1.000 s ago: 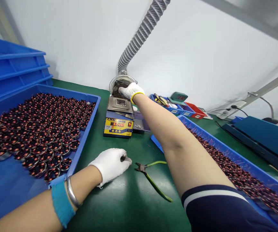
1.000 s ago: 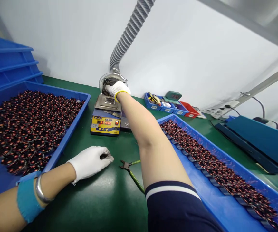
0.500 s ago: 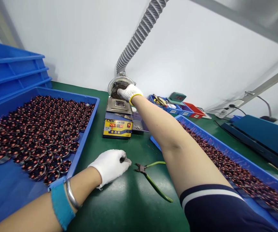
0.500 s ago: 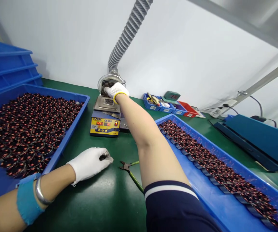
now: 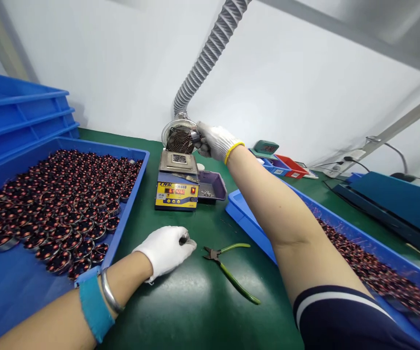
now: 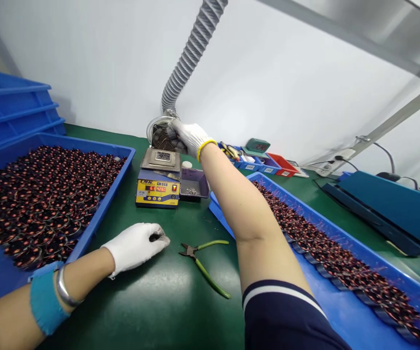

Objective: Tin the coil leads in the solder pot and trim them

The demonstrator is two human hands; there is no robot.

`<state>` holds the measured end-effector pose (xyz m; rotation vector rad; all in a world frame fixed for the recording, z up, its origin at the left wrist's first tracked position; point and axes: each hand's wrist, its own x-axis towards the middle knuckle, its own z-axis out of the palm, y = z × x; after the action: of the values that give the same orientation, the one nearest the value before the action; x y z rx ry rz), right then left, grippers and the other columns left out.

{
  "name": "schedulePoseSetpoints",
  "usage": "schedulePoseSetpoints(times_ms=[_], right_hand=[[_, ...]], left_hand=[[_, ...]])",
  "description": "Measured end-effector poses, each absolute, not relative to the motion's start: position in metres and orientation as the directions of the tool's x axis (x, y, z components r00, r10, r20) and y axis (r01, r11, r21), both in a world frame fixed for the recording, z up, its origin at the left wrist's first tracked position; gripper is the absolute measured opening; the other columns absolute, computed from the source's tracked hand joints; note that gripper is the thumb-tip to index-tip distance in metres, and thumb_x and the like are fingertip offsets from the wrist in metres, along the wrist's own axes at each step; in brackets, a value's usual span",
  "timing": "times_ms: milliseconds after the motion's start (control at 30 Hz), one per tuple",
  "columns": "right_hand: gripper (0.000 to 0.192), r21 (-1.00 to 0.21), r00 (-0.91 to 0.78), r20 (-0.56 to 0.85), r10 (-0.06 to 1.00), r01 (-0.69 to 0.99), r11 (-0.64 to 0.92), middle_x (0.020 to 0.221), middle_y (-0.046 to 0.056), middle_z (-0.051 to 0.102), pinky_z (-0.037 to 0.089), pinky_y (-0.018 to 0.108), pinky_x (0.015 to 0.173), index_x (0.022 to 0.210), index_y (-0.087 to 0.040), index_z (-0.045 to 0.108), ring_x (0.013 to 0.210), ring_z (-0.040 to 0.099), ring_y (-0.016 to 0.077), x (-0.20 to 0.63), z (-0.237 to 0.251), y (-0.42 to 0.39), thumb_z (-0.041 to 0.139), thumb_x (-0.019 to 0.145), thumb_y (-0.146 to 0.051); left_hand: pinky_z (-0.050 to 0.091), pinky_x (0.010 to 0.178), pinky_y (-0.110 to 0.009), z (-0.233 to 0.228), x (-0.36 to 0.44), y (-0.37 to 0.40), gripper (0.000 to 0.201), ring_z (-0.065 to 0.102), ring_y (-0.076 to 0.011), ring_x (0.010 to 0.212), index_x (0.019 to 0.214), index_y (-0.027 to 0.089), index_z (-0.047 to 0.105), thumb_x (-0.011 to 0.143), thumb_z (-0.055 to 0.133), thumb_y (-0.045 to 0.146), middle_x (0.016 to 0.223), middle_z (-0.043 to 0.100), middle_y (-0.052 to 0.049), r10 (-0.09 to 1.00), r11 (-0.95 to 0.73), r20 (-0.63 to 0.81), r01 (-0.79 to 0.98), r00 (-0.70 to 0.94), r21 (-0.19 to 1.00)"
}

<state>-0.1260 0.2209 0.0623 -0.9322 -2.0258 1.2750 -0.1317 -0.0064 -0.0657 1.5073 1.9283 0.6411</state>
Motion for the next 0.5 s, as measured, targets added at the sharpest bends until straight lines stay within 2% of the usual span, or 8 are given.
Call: schedulePoseSetpoints(times_ms=[100, 200, 333, 500], right_hand=[[0.027, -0.986, -0.630, -0.027, 0.777, 0.146, 0.084, 0.048, -0.005, 0.043, 0.036, 0.018, 0.041, 0.072, -0.019, 0.051, 0.040, 0.039, 0.0059, -0.111, 0.062, 0.211, 0.055, 0.081, -0.044], [0.028, -0.997, -0.650, -0.080, 0.755, 0.071, -0.044, 0.049, -0.006, 0.042, 0.034, 0.017, 0.040, 0.071, -0.020, 0.048, 0.038, 0.037, 0.0052, -0.097, 0.058, 0.201, 0.054, 0.082, -0.045], [0.026, -0.993, -0.653, -0.092, 0.752, 0.006, -0.115, 0.053, -0.006, 0.047, 0.034, 0.018, 0.041, 0.073, -0.019, 0.049, 0.041, 0.041, 0.0056, -0.087, 0.053, 0.195, 0.056, 0.082, -0.042], [0.028, -0.987, -0.675, -0.103, 0.731, -0.022, -0.159, 0.048, -0.006, 0.043, 0.034, 0.019, 0.040, 0.069, -0.018, 0.049, 0.038, 0.040, 0.0061, -0.085, 0.048, 0.200, 0.058, 0.082, -0.042]], left_hand=[[0.045, 0.068, -0.029, -0.066, -0.132, -0.007, 0.026, 0.065, -0.0223, 0.077, 0.081, 0.023, 0.068, 0.077, 0.050, 0.042, 0.082, 0.072, -0.006, 0.972, 0.233, -0.159, 0.667, -0.171, 0.707], [0.045, 0.067, -0.029, -0.066, -0.132, -0.007, 0.027, 0.065, -0.0221, 0.076, 0.082, 0.022, 0.068, 0.078, 0.049, 0.042, 0.082, 0.072, -0.006, 0.971, 0.240, -0.169, 0.672, -0.170, 0.701], [0.045, 0.067, -0.029, -0.063, -0.132, -0.008, 0.028, 0.065, -0.0224, 0.077, 0.082, 0.021, 0.068, 0.078, 0.049, 0.041, 0.083, 0.072, -0.007, 0.969, 0.246, -0.173, 0.677, -0.174, 0.694], [0.045, 0.068, -0.028, -0.062, -0.132, -0.007, 0.029, 0.065, -0.0222, 0.078, 0.085, 0.021, 0.067, 0.079, 0.048, 0.043, 0.085, 0.072, -0.007, 0.965, 0.261, -0.201, 0.714, -0.169, 0.650]])
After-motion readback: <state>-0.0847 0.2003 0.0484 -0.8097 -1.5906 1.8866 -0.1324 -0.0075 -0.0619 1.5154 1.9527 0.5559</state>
